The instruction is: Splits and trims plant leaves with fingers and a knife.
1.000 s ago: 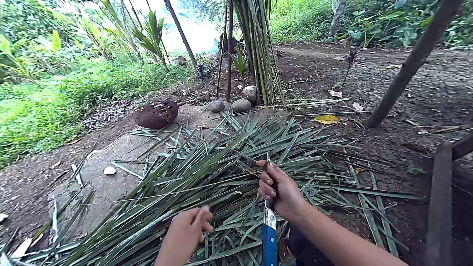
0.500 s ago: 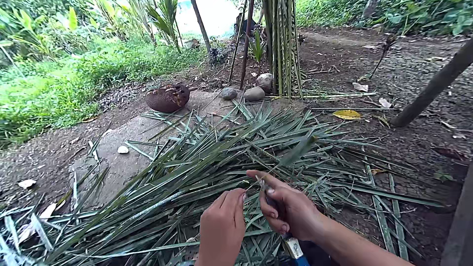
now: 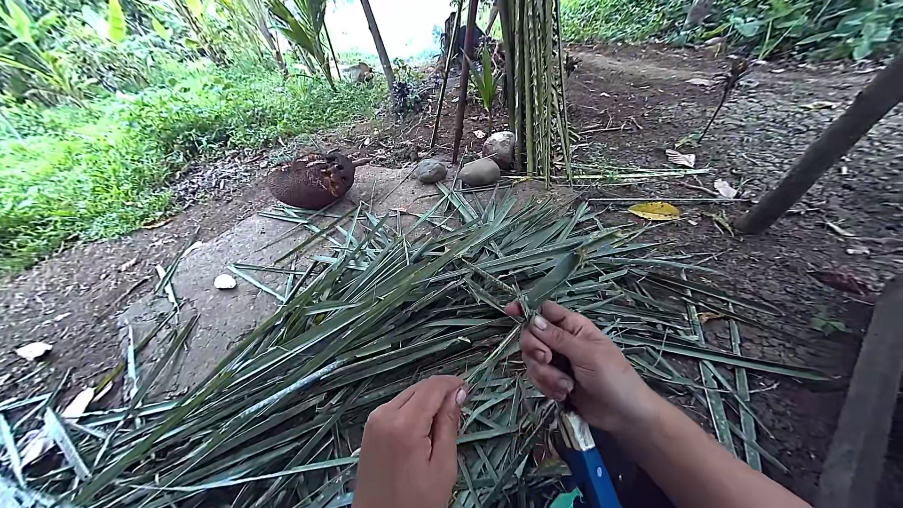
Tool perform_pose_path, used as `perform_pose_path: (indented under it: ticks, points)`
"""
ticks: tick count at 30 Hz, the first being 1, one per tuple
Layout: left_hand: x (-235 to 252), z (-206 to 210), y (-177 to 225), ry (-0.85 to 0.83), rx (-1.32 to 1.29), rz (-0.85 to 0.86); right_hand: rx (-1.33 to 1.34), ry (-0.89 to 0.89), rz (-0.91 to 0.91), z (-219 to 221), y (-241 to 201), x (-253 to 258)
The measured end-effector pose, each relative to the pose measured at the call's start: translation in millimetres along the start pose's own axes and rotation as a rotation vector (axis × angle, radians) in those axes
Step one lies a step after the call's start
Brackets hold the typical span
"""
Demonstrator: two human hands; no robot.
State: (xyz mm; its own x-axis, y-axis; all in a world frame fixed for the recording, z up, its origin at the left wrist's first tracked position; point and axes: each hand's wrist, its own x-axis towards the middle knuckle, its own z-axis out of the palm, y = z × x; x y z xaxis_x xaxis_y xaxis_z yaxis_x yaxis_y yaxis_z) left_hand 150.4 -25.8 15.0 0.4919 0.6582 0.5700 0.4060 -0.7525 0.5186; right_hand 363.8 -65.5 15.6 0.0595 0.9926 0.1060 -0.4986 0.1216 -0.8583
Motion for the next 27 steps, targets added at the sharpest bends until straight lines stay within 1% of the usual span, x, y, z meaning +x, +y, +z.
perform_pose_path:
  ticks: [1,2,5,6,7,8,10,13,14,16,18,21,23,25,27]
  points:
    - [-0.8,-5.0,-1.5,0.001,0.009,-0.015,-0.026,0.027,-0.035,-6.3,-2.5,1.8]
    - [-2.8,-13.6,-5.2,0.009,0.027,-0.046,-0.064,0.094,-0.086,-15.7,-6.9,4.4]
    - [-11.4,-56.3,-28.9,0.028,0.122,-0.244,-0.106,0.505,-0.268,-65.4,-33.3,18.5]
    - [-12.8,-62.4,-35.8,0.038,0.152,-0.296,-0.13,0.586,-0.268,-77.0,-36.3,21.2]
    - [-13.0,-61.8,-38.8,0.052,0.174,-0.319,-0.194,0.592,-0.222,-79.8,-33.4,21.1]
    - [-12.2,-57.3,-38.1,0.065,0.185,-0.315,-0.272,0.522,-0.153,-73.6,-27.8,18.9]
    - [-12.0,-44.9,-32.3,0.087,0.174,-0.278,-0.356,0.281,-0.034,-46.6,-15.7,10.2]
    - [-15.6,-30.2,-23.6,0.07,0.074,-0.239,-0.28,-0.053,0.123,-13.0,-4.2,-2.4]
    - [-15.2,-27.3,-20.3,0.061,0.043,-0.229,-0.246,-0.134,0.156,-5.1,-1.0,-4.1]
    - [-14.0,-22.2,-13.1,0.051,0.005,-0.182,-0.188,-0.241,0.187,5.8,6.2,-5.0]
    - [-14.5,-16.5,-7.7,0.062,0.008,-0.111,-0.118,-0.268,0.191,12.6,10.5,-4.5]
    - [-17.0,-13.0,-4.0,0.102,0.075,-0.032,0.052,-0.158,0.132,15.3,10.6,-2.5]
    - [-18.4,-15.7,-4.0,0.128,0.048,-0.033,0.105,-0.096,0.098,9.1,5.1,-0.7]
    - [-18.9,-19.2,-5.6,0.161,0.005,-0.056,0.08,-0.129,0.137,1.0,-1.6,-0.7]
    - [-19.2,-20.0,-8.8,0.198,-0.007,-0.075,0.01,-0.262,0.195,-3.9,-2.1,-3.0]
